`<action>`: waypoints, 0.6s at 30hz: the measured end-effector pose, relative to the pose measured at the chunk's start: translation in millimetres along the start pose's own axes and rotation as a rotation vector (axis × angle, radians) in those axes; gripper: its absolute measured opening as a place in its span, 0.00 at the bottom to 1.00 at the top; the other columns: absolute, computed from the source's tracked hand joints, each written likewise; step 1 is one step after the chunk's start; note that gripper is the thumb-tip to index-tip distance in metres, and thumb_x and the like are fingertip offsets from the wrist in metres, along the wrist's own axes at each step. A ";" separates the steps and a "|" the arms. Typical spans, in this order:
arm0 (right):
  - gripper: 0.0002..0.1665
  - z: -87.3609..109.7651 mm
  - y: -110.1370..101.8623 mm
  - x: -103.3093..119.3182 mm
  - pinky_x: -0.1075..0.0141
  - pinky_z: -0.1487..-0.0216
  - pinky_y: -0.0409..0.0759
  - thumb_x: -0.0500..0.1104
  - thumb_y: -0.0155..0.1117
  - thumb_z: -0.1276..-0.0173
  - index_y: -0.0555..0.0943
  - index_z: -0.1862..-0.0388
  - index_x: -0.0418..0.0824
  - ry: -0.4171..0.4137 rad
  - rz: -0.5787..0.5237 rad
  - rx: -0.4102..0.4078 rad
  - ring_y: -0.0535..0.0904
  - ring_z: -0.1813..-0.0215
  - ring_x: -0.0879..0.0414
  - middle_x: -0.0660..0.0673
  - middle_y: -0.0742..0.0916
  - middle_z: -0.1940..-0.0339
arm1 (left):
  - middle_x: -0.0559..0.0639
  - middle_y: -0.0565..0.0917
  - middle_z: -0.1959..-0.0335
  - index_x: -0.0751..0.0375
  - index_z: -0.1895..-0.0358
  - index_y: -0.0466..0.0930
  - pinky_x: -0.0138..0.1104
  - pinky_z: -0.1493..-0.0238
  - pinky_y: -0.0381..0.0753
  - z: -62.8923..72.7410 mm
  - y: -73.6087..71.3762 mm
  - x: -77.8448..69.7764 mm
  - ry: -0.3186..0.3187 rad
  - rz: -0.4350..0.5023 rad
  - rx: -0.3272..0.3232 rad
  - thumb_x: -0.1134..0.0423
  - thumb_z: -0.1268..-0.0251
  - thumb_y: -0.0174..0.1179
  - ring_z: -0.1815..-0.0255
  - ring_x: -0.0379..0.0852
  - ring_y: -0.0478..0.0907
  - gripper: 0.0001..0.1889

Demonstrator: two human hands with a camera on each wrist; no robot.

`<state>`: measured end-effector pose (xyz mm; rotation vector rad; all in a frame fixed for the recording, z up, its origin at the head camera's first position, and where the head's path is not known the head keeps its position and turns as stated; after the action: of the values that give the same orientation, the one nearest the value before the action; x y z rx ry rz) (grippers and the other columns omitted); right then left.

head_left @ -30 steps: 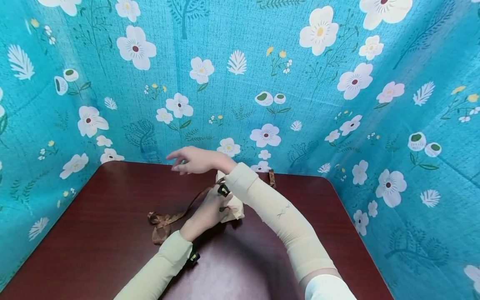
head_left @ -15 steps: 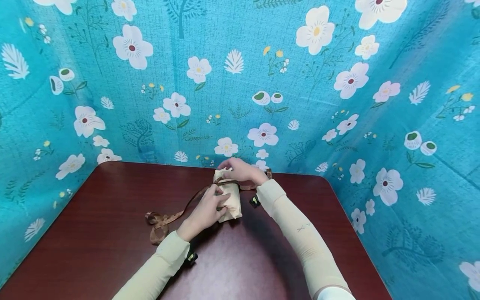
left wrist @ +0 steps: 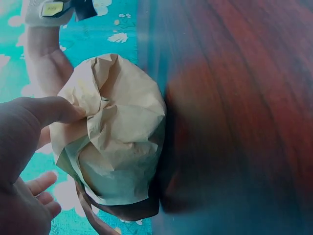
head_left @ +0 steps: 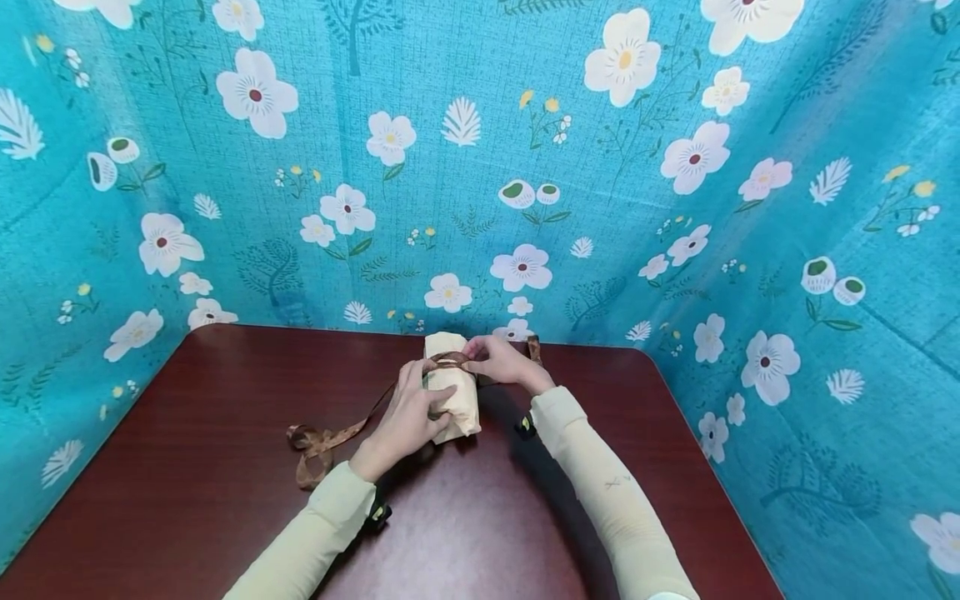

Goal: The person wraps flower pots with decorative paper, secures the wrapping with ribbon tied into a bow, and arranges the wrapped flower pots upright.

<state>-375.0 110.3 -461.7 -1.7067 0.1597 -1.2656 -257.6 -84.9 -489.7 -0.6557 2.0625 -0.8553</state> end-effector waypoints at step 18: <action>0.07 14.5 4.8 -11.0 0.66 0.59 0.76 0.42 0.63 0.25 0.85 0.62 0.41 -0.003 0.006 -0.120 0.77 0.62 0.58 0.48 0.86 0.66 | 0.73 0.63 0.25 0.55 0.37 0.83 0.56 0.40 0.77 1.0 0.6 2.9 -0.112 0.179 0.100 0.64 0.40 0.73 0.27 0.70 0.66 0.25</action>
<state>-366.5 123.2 -472.5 -1.8086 0.2426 -1.2711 -258.5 -86.9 -492.0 -0.4473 1.9316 -0.7939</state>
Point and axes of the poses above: each hand's wrist, its own z-axis away from the middle knuckle, its own y-axis out of the palm, x = y × z, the point moved 2 cm from there along -z, towards the middle knuckle
